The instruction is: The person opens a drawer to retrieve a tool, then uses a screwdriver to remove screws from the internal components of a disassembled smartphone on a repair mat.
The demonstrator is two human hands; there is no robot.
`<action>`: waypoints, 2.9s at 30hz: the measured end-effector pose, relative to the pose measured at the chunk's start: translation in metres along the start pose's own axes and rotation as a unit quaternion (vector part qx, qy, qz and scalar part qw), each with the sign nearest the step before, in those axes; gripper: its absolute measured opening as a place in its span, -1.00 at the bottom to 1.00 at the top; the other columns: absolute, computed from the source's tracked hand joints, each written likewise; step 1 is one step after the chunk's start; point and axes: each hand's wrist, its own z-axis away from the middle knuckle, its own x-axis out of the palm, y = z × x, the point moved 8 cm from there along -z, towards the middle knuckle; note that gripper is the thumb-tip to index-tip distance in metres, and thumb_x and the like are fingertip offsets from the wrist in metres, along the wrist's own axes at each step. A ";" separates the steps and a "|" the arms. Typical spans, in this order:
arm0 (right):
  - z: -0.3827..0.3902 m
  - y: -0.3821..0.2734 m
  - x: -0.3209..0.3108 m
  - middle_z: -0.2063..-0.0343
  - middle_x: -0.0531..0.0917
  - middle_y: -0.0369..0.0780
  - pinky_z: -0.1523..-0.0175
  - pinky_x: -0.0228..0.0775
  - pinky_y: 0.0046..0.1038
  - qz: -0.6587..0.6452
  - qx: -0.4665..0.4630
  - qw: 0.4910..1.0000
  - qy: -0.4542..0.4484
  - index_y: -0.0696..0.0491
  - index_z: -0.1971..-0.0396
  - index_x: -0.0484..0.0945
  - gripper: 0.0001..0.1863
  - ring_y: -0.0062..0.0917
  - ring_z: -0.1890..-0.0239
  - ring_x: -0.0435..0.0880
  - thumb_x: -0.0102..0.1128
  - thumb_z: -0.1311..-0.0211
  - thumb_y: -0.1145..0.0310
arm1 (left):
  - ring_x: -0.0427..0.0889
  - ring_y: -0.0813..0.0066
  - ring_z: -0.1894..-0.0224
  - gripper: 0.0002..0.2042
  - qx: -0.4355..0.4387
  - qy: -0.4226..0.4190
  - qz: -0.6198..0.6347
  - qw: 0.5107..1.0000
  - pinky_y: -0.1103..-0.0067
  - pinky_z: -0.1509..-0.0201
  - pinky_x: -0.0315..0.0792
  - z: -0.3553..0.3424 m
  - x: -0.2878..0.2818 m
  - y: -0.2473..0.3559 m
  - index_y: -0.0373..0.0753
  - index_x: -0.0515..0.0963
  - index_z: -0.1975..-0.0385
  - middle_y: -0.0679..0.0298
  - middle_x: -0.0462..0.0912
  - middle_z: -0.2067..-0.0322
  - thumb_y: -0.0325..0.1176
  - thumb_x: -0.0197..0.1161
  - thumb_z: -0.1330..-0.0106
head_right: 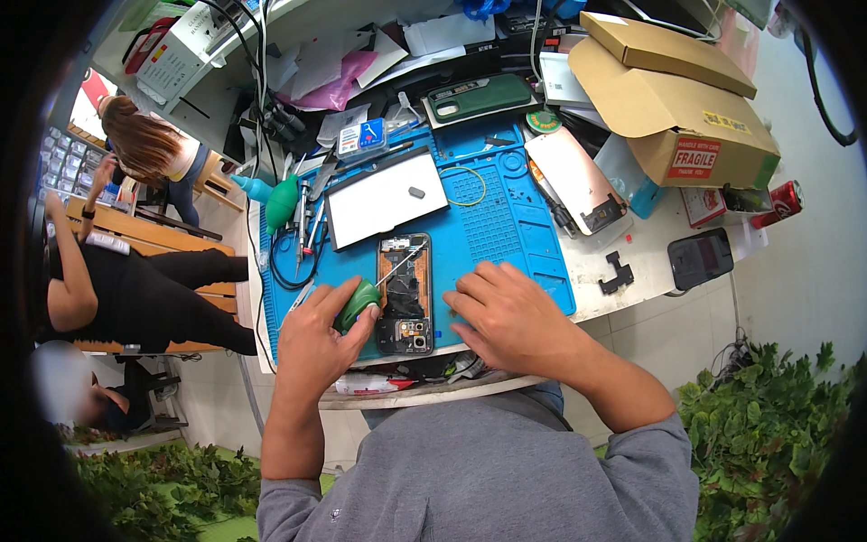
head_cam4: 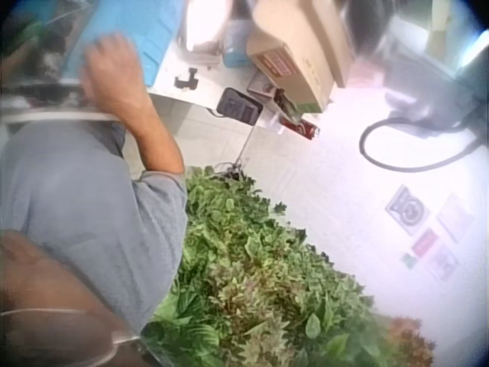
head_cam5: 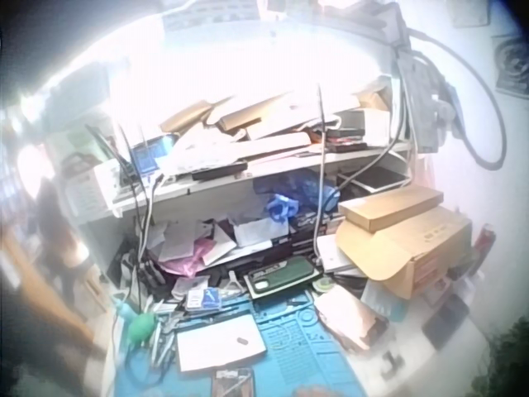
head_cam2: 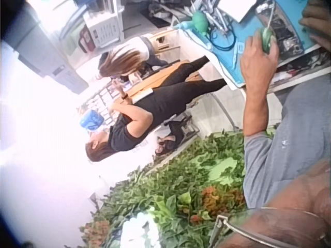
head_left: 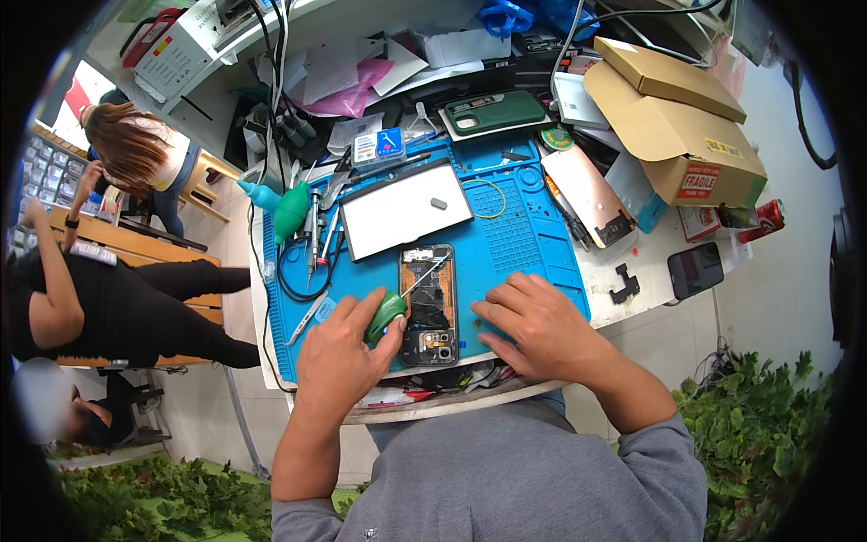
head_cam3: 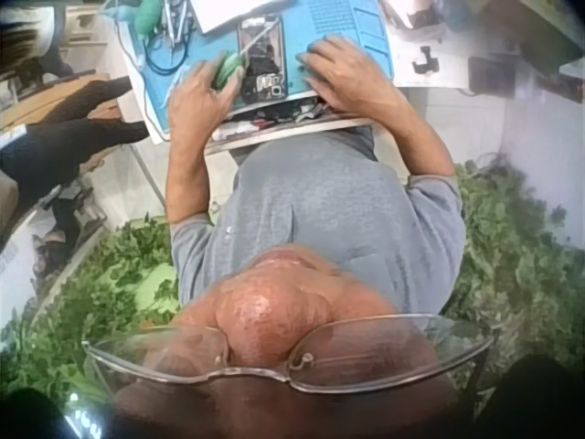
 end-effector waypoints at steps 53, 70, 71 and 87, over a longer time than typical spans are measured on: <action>0.074 -0.005 0.001 0.02 0.87 -0.19 0.04 0.70 -0.09 0.010 0.130 0.977 -0.169 -0.20 -0.12 0.90 -0.60 -0.14 0.04 0.88 0.49 -0.32 0.44 | 0.88 0.15 0.21 -0.58 -0.011 0.042 0.218 0.975 0.34 0.09 0.72 0.042 -0.031 -0.045 -0.18 0.85 -0.23 0.09 0.88 0.16 -0.23 0.66 -0.42; 0.002 -0.002 0.048 -0.60 0.49 0.13 -0.81 0.24 0.09 -0.020 0.054 0.998 0.002 0.34 -0.61 0.42 0.23 0.11 -0.70 0.41 0.78 -0.20 -0.23 | 0.84 0.11 0.34 -0.57 -0.004 0.021 0.051 0.998 0.30 0.27 0.70 0.007 -0.004 -0.012 -0.19 0.86 -0.21 0.16 0.83 0.20 -0.16 0.66 -0.42; 0.002 -0.001 0.047 -0.60 0.49 0.13 -0.81 0.24 0.09 -0.021 0.055 0.998 0.002 0.34 -0.61 0.42 0.23 0.11 -0.70 0.41 0.78 -0.20 -0.23 | 0.83 0.10 0.35 -0.57 -0.006 0.019 0.052 0.998 0.30 0.27 0.69 0.006 -0.003 -0.012 -0.19 0.86 -0.22 0.16 0.83 0.19 -0.16 0.66 -0.42; 0.004 0.001 0.049 -0.60 0.49 0.14 -0.82 0.21 0.13 -0.030 0.057 0.998 0.001 0.37 -0.62 0.40 0.21 0.12 -0.70 0.40 0.75 -0.25 -0.20 | 0.84 0.03 0.35 -0.58 0.000 0.020 0.026 0.999 0.24 0.27 0.68 -0.002 0.000 -0.004 -0.16 0.85 -0.23 0.14 0.81 0.20 -0.15 0.64 -0.45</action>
